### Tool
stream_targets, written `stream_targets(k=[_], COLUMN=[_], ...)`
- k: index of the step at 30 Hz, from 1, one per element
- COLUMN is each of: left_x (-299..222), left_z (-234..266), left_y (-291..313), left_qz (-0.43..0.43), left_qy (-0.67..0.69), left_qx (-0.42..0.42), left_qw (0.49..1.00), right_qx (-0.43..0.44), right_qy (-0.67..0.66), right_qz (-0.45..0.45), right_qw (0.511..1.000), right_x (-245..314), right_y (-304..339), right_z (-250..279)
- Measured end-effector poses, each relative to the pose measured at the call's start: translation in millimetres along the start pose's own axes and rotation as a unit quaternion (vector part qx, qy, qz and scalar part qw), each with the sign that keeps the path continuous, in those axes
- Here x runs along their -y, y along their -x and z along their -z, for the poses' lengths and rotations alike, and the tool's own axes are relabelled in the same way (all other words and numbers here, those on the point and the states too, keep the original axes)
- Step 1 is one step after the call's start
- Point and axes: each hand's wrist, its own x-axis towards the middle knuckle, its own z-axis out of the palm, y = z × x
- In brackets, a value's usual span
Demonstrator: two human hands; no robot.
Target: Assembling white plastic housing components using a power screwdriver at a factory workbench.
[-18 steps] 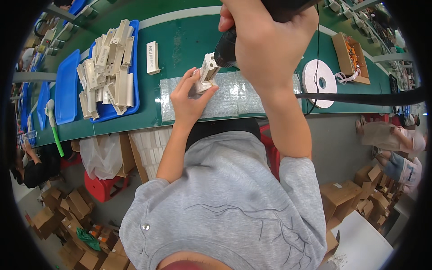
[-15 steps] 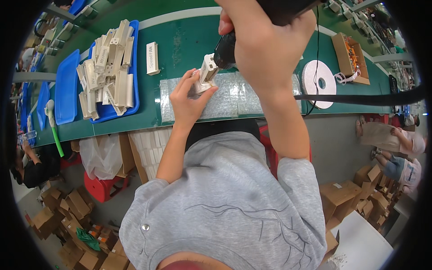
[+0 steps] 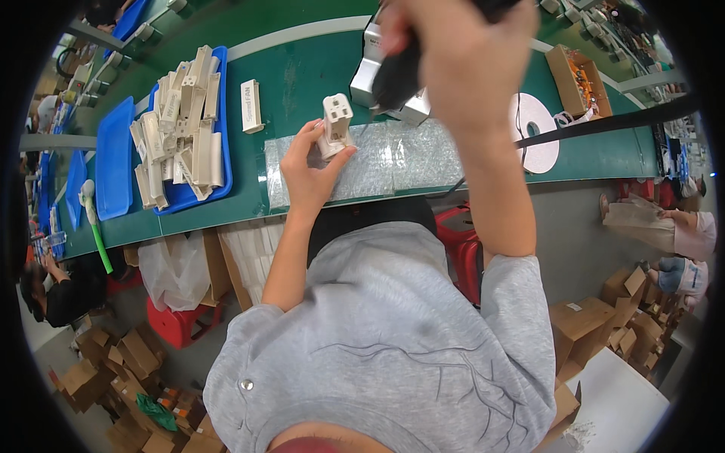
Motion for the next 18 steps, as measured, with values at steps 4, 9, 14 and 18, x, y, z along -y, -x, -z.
stream_targets(k=[4,9,14,18], left_x=[-9,-5,-5,-5], left_z=[-6,-3,-1,-2], left_y=[-5,-4,-3,-3], left_qz=[0.003,-0.012,0.004,0.012], left_qy=[0.027,0.003,0.011,0.020], left_qx=[0.016,0.012,0.011,0.015], left_qw=[1.000,1.000,1.000,1.000], right_qx=[-0.101,-0.085,-0.036,-0.075], right_qy=[0.064,0.073,0.028,0.033], right_qz=[0.078,0.042,0.006,-0.053], right_qw=[0.990,0.993,0.999,0.995], right_x=[12,-12,-5,23], right_y=[-43,-51,-16,17], right_z=[20,11,7,-24])
